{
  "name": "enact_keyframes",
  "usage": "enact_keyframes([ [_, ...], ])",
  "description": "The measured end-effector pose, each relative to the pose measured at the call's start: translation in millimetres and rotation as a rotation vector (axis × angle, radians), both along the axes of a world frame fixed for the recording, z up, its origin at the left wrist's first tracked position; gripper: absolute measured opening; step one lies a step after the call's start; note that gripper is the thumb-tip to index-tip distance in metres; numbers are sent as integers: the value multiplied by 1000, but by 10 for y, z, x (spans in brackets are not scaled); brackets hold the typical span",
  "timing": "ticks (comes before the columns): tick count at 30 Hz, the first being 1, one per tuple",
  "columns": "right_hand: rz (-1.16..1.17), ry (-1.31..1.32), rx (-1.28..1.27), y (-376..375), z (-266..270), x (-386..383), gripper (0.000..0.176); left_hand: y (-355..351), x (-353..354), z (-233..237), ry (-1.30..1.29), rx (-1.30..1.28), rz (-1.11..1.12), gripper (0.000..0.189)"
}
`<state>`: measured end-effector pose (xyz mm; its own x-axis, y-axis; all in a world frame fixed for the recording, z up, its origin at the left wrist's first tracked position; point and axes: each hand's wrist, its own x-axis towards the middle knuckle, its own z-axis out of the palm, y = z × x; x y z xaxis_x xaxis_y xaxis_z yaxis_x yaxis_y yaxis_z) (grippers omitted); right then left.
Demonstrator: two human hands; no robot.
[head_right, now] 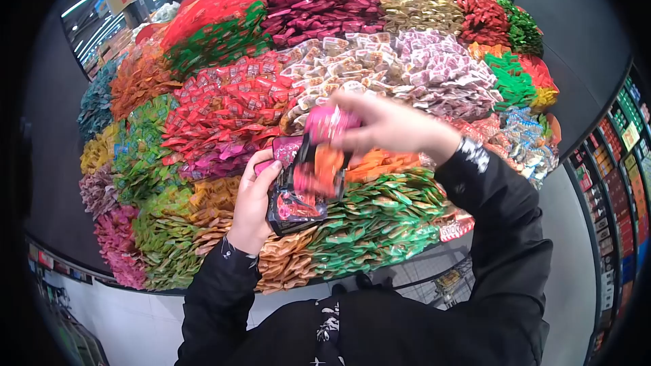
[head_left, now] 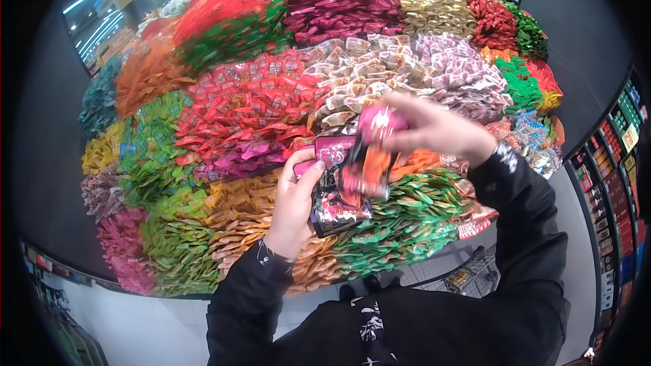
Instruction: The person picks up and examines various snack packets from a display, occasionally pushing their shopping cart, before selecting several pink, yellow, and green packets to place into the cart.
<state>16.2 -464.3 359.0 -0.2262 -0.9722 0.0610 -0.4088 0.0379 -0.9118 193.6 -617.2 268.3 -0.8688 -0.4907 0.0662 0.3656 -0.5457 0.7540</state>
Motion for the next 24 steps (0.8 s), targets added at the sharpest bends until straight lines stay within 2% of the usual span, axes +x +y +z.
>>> enact_keyframes([
  [1, -98, 44, -52, -55, 110, -177, 39, -44, -35, -9, -12, 2, 36, 18],
  [3, -147, 331, -231, -297, 459, -603, 45, -102, -83, 33, -46, 11, 49, 18],
  [5, -236, 640, -612, -703, 587, -1340, 44, -196, -172, 51, -48, -13, 72, 19],
  [7, -447, 1024, -647, -982, 873, -1624, 36, -286, -262, 75, -55, -59, 98, 20],
  [11, -578, 1027, -458, -1266, 1203, -1460, 39, -386, -407, 195, -69, -71, 145, 21],
  [13, -561, 821, -222, -1300, 1271, -1355, 38, -428, -474, 193, -64, -86, 167, 22],
  [15, -587, 918, -308, -1672, 1166, -1801, 39, -439, -504, 134, -42, -80, 167, 22],
  [17, -440, 1245, -536, -1845, 1055, -2232, 35, -442, -497, 68, -37, -70, 132, 22],
  [24, -366, 1200, -205, -1947, 995, -2485, 32, -454, -562, -33, -101, -7, 161, 21],
])
